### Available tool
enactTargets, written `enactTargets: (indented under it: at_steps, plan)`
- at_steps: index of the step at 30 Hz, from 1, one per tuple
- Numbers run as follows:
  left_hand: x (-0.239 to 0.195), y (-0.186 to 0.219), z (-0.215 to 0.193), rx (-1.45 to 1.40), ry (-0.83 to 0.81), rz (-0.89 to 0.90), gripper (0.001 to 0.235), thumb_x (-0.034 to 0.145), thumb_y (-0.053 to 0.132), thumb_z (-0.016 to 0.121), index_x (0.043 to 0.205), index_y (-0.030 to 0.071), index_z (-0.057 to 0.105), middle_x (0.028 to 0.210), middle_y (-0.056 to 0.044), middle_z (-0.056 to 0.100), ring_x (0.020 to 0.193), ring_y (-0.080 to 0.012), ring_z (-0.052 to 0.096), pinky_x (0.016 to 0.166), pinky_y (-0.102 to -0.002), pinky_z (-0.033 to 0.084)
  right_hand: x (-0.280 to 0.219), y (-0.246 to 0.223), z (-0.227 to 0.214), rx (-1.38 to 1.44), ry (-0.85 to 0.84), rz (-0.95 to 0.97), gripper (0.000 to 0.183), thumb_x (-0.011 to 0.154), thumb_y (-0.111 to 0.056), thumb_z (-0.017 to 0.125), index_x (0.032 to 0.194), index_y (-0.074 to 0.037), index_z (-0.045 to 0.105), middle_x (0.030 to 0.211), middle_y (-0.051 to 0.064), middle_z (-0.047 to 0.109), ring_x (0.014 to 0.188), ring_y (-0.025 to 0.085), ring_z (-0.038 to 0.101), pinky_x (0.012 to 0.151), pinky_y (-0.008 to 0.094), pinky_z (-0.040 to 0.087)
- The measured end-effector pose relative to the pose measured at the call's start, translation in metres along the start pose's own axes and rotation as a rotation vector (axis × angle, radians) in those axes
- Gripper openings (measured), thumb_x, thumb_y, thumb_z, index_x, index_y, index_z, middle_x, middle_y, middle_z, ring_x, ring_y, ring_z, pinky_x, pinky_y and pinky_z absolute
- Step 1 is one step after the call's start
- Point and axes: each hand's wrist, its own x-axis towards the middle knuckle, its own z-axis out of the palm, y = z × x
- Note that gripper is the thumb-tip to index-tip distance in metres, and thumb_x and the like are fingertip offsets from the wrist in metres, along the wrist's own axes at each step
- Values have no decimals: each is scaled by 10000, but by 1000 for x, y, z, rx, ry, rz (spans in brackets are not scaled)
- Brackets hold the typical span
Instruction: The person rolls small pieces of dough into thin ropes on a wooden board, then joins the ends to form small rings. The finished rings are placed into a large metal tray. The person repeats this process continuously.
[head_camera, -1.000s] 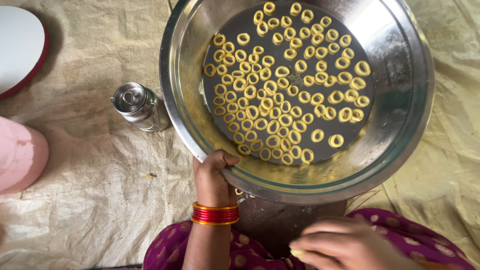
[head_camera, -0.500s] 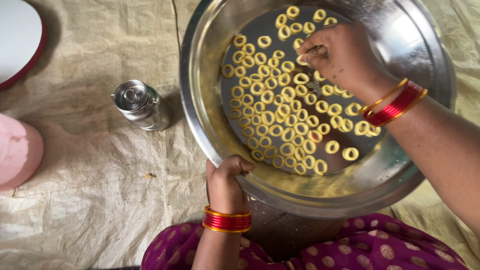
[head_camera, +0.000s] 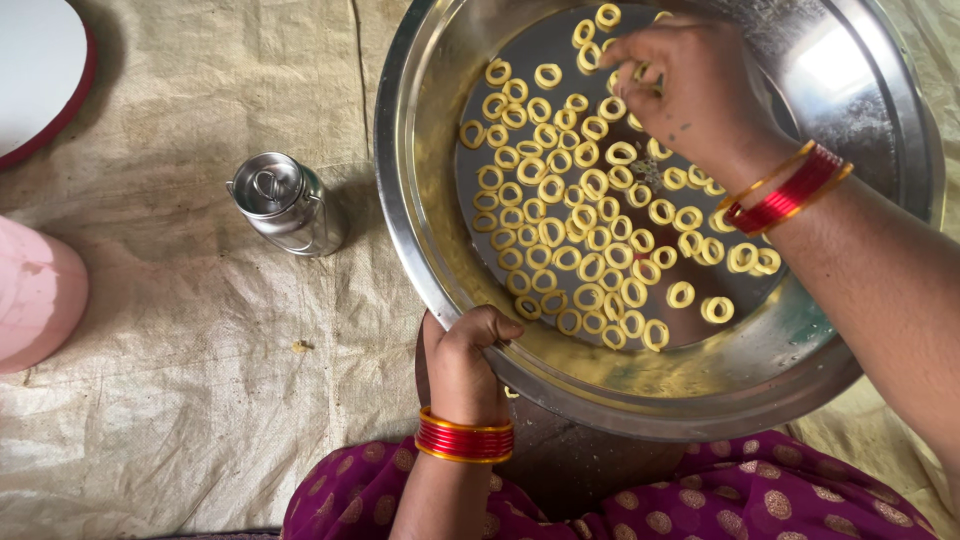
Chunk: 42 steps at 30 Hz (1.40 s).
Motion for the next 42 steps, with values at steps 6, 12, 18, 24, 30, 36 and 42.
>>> enactTargets:
  at_steps: [6, 12, 18, 24, 30, 36, 42]
  plan:
    - [-2, 1, -2, -8, -25, 40, 192, 668, 4, 579, 850, -52, 605, 757, -128, 597, 704, -246, 588, 658, -364, 503, -85, -97, -58, -252, 239, -140, 73, 1048, -26, 766, 1069, 34, 730, 953, 144, 706, 807, 217, 681, 668, 340, 508]
    - [-9, -6, -5, -2, 58, 23, 200, 634, -21, 595, 833, -15, 578, 762, -117, 590, 693, -247, 581, 640, -386, 518, -245, -162, -28, -241, 114, -666, 187, 942, -136, 783, 1113, -120, 710, 987, -9, 653, 833, 131, 668, 713, 316, 607]
    - [-12, -7, -4, -46, 1, 105, 177, 656, -21, 577, 831, -48, 568, 738, -130, 585, 671, -249, 582, 633, -369, 517, -271, -121, 114, -8, -141, 211, 296, 860, -191, 704, 1141, -103, 678, 1041, 77, 685, 916, 250, 682, 764, 391, 576]
    - [-11, -8, -5, -20, -4, 111, 165, 652, -29, 581, 815, -50, 574, 725, -124, 587, 653, -249, 575, 610, -376, 505, -266, -100, 162, -49, -246, 476, 263, 844, -181, 720, 1093, -97, 695, 990, 88, 702, 877, 272, 694, 746, 404, 574]
    - [-10, -11, -5, -55, 28, 85, 183, 637, -26, 598, 818, -38, 575, 719, -112, 588, 662, -234, 576, 617, -363, 504, -259, -105, 166, -85, -291, 503, 231, 829, -170, 736, 1045, -91, 711, 939, 99, 719, 838, 294, 705, 728, 417, 573]
    - [-11, -7, -4, -20, -9, 120, 175, 658, -16, 576, 823, -72, 581, 711, -139, 589, 646, -245, 566, 599, -363, 484, -258, -131, 112, -46, -277, 431, 198, 814, -160, 752, 997, -85, 728, 889, 109, 736, 799, 316, 717, 709, 429, 572]
    - [-8, -9, -6, -27, 59, 80, 180, 642, -26, 573, 820, -10, 564, 698, -101, 598, 638, -218, 587, 612, -364, 516, -274, -208, -7, 192, 42, 39, 231, 841, -233, 824, 1057, -176, 762, 942, -19, 726, 889, 158, 747, 791, 334, 614]
